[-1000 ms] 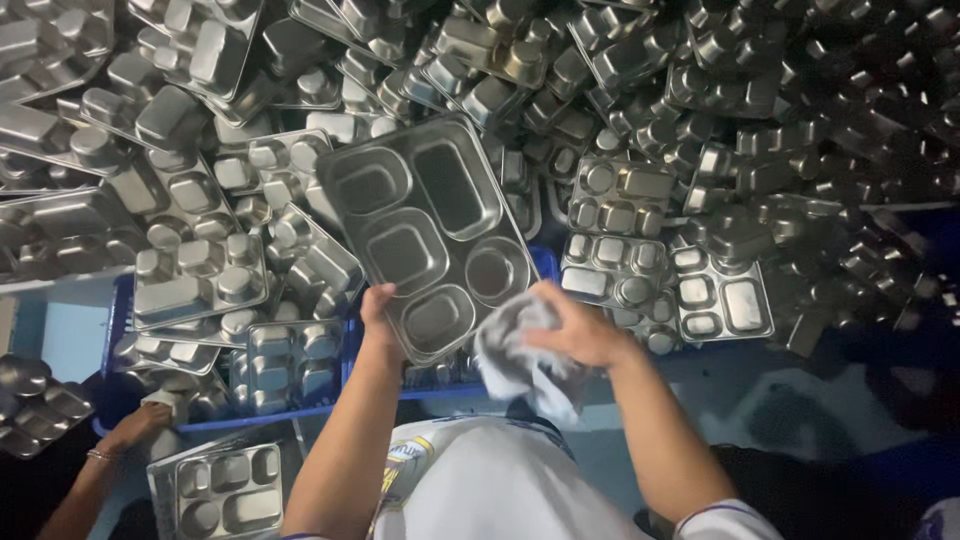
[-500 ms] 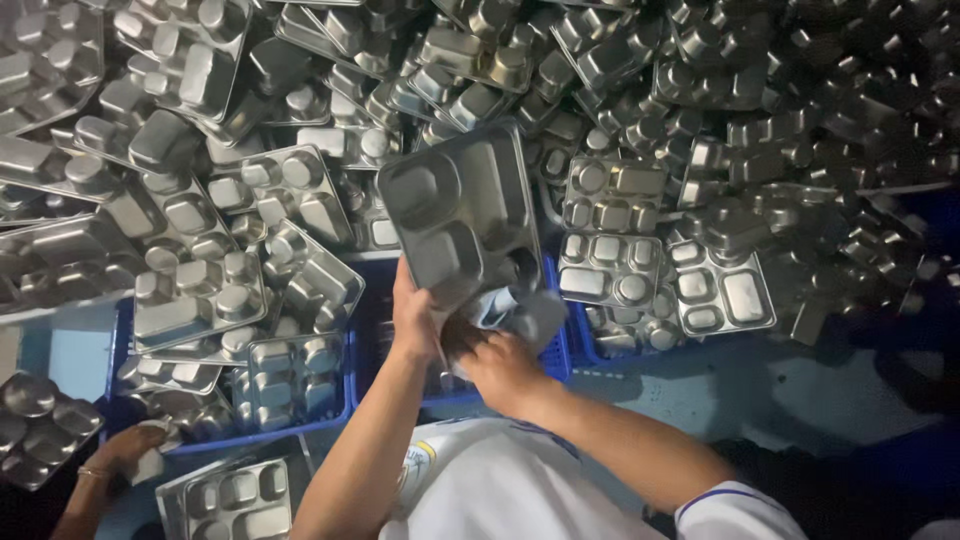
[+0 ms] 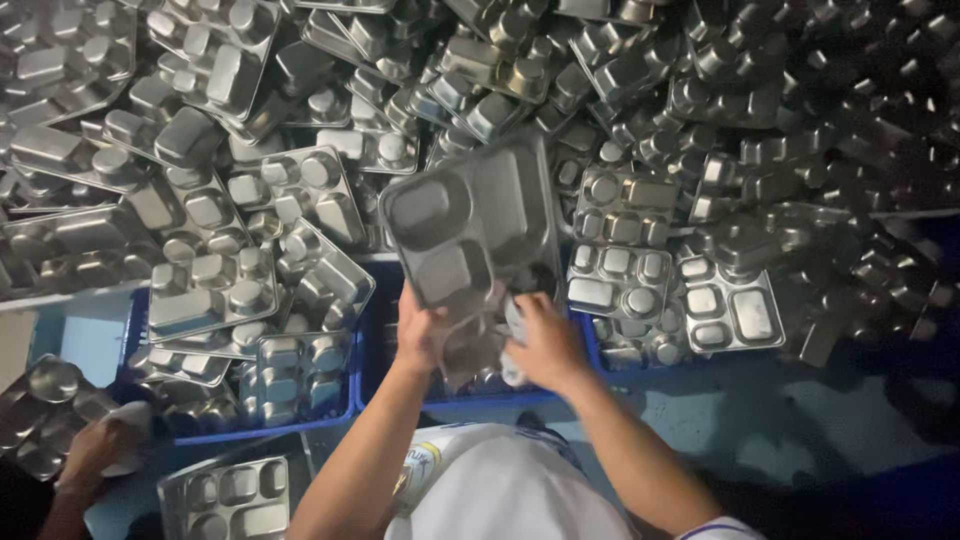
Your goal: The person repeatedly picks up stainless steel compartment trays from a large pile, wipes each tray with a white cloth, and places the cleaned trays into a blue plastic crate. The process is continuous and repetitive throughout the clip.
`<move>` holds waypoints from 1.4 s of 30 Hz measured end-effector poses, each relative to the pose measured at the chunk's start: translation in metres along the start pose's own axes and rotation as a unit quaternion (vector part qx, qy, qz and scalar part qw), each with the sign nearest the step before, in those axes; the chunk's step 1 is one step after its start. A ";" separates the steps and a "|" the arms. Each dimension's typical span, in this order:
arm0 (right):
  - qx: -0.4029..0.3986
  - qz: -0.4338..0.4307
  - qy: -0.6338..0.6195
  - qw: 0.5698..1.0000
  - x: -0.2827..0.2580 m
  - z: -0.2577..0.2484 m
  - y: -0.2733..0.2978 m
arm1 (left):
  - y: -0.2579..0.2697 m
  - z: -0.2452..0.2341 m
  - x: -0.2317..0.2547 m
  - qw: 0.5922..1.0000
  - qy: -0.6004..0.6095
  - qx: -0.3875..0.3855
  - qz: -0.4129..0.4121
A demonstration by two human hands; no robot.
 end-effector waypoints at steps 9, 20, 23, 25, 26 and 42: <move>0.167 -0.157 0.118 0.966 0.000 -0.033 -0.013 | 0.033 0.012 -0.017 0.997 -0.037 -0.065 -0.012; 0.095 -0.380 -0.039 0.919 -0.064 0.013 0.002 | 0.099 -0.019 -0.038 0.924 -0.370 0.035 -0.083; -0.188 -0.381 0.005 0.905 -0.043 0.095 0.006 | 0.129 -0.049 -0.013 0.911 -0.380 0.141 0.080; -0.276 -0.254 -0.132 0.918 -0.006 0.125 0.019 | 0.155 -0.089 -0.009 0.932 -0.234 0.266 0.072; -0.323 -0.190 -0.193 0.907 0.011 0.143 0.020 | 0.168 -0.110 -0.003 0.926 -0.161 0.332 0.079; -0.593 0.182 -0.047 0.783 -0.017 0.479 0.132 | 0.521 -0.342 0.019 0.754 0.108 0.623 -0.179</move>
Point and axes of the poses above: each hand's wrist, its own y-axis away from the middle knuckle, its own z-axis out of the palm, x = y × z, the point moved 7 cm from there along -y, towards the middle knuckle, and after that the axes turned 7 degrees about z, right-handed, at the moved point
